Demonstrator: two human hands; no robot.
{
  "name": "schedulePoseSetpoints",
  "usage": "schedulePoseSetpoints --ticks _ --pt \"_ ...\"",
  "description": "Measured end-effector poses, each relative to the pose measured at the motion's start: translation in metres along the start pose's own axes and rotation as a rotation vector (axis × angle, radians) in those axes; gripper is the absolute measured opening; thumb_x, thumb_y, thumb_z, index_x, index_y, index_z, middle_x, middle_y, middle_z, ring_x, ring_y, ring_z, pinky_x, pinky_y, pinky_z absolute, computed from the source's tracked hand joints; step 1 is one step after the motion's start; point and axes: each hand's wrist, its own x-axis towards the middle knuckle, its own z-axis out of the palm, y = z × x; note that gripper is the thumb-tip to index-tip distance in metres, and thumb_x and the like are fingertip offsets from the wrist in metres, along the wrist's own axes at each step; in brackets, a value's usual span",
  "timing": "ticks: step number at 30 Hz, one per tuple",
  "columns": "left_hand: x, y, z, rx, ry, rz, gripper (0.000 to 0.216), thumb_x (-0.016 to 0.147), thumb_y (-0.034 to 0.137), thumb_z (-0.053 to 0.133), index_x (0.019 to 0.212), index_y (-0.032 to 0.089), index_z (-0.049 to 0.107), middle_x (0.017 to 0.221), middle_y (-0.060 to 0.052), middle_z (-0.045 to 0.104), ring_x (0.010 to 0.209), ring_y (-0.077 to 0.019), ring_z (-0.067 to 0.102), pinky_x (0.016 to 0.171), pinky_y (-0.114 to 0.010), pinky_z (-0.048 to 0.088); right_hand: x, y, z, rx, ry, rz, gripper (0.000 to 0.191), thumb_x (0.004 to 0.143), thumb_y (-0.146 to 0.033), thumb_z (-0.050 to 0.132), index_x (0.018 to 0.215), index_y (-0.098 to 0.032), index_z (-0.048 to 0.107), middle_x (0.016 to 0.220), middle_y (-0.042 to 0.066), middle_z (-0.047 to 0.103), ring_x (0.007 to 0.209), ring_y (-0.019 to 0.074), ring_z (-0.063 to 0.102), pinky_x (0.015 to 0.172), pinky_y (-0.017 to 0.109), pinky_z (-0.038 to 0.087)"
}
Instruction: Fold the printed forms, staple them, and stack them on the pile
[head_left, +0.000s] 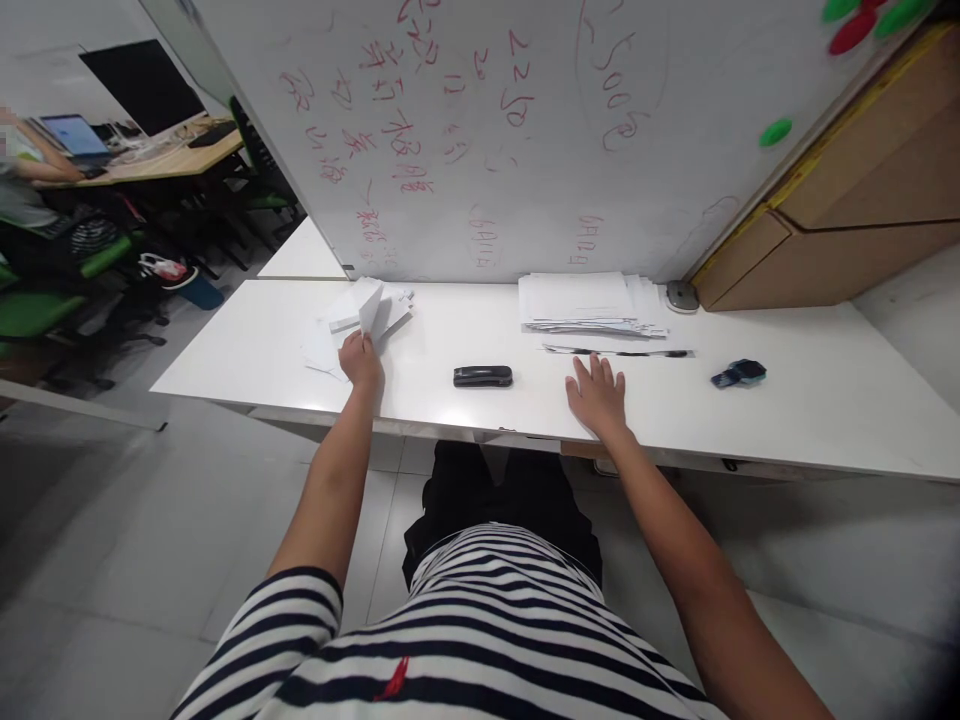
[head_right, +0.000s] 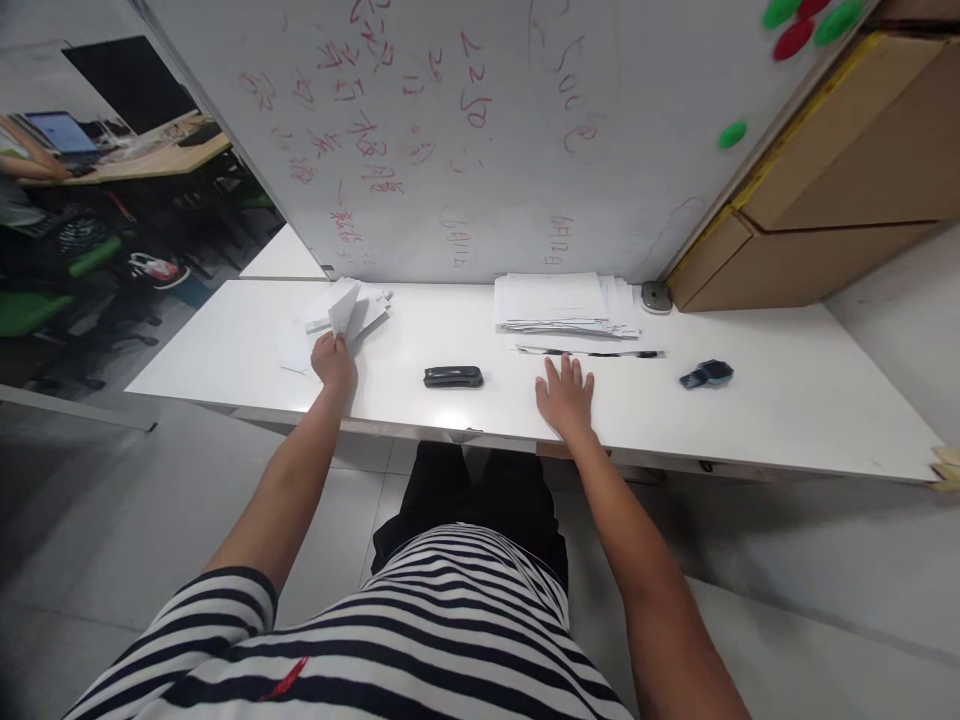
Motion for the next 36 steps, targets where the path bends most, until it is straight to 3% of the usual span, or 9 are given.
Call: schedulePoseSetpoints --ticks 8,12,15,18,22,25,27,30,36 --pt "0.003 0.0 -0.005 0.108 0.023 -0.109 0.028 0.086 0.032 0.052 0.062 0.02 0.044 0.081 -0.009 0.059 0.086 -0.023 0.057 0.08 -0.036 0.041 -0.001 0.0 0.002 0.039 0.036 -0.011 0.056 0.097 -0.044 0.023 0.146 -0.019 0.035 0.157 0.014 0.024 0.145 0.0327 0.017 0.113 0.058 0.015" --pt "-0.013 0.028 -0.02 0.123 0.003 0.103 0.027 0.084 0.036 0.056 0.064 0.021 0.045 0.08 -0.009 0.059 0.086 -0.0244 0.057 0.086 -0.04 0.039 0.0 0.001 -0.001 0.139 0.082 -0.014 0.055 0.096 -0.044 0.03 0.141 -0.017 0.044 0.155 0.015 0.029 0.144 0.0335 0.02 0.113 0.059 0.013" --pt "-0.053 0.064 -0.04 -0.003 0.007 0.377 0.029 0.086 0.042 0.055 0.068 0.02 0.05 0.082 -0.011 0.063 0.088 -0.0243 0.058 0.09 -0.042 0.039 -0.009 -0.003 -0.01 0.409 0.134 -0.04 0.051 0.093 -0.048 0.036 0.126 -0.016 0.059 0.142 0.015 0.049 0.136 0.031 0.037 0.113 0.054 0.02" --pt "-0.117 0.098 -0.061 -0.168 -0.021 0.6 0.025 0.084 0.041 0.06 0.07 0.021 0.055 0.085 -0.009 0.066 0.086 -0.0224 0.061 0.096 -0.045 0.039 -0.037 -0.015 -0.024 0.924 0.092 0.003 0.056 0.091 -0.058 0.036 0.123 -0.017 0.059 0.119 0.014 0.066 0.116 0.026 0.058 0.105 0.047 0.038" --pt "-0.197 0.128 -0.074 -0.309 -0.296 0.912 0.016 0.089 0.033 0.054 0.077 0.025 0.06 0.098 -0.004 0.07 0.084 -0.0174 0.064 0.098 -0.044 0.04 -0.096 -0.039 -0.037 1.496 -0.23 0.058 0.073 0.086 -0.073 0.031 0.139 -0.025 0.042 0.126 0.012 0.063 0.108 0.0262 0.063 0.09 0.047 0.05" --pt "-0.227 0.138 -0.07 -0.347 -0.465 1.02 0.022 0.092 0.035 0.048 0.079 0.023 0.06 0.103 -0.005 0.07 0.078 -0.0163 0.064 0.08 -0.037 0.046 -0.132 -0.052 -0.037 1.653 -0.265 0.159 0.074 0.084 -0.074 0.033 0.139 -0.025 0.041 0.134 0.012 0.057 0.115 0.028 0.059 0.087 0.045 0.052" --pt "-0.234 0.142 -0.065 -0.35 -0.542 1.035 0.025 0.093 0.039 0.048 0.079 0.022 0.06 0.102 -0.006 0.07 0.077 -0.0168 0.064 0.071 -0.033 0.045 -0.144 -0.055 -0.033 1.727 -0.267 0.214 0.072 0.085 -0.072 0.037 0.138 -0.025 0.041 0.137 0.012 0.055 0.118 0.0288 0.056 0.088 0.046 0.052" --pt "-0.233 0.145 -0.06 -0.361 -0.616 0.974 0.024 0.094 0.036 0.045 0.085 0.021 0.061 0.101 -0.007 0.069 0.083 -0.0184 0.064 0.071 -0.033 0.045 -0.151 -0.052 -0.023 1.825 -0.308 0.273 0.067 0.085 -0.072 0.037 0.134 -0.028 0.044 0.133 0.01 0.058 0.117 0.0281 0.058 0.088 0.048 0.052" --pt "-0.219 0.14 -0.063 -0.491 -0.554 0.524 0.036 0.098 0.039 0.031 0.09 0.019 0.059 0.089 -0.008 0.063 0.081 -0.0191 0.06 0.071 -0.032 0.046 -0.158 -0.046 -0.007 1.743 -0.289 0.414 0.055 0.081 -0.068 0.05 0.113 -0.024 0.063 0.116 0.007 0.069 0.111 0.0275 0.062 0.086 0.041 0.054"
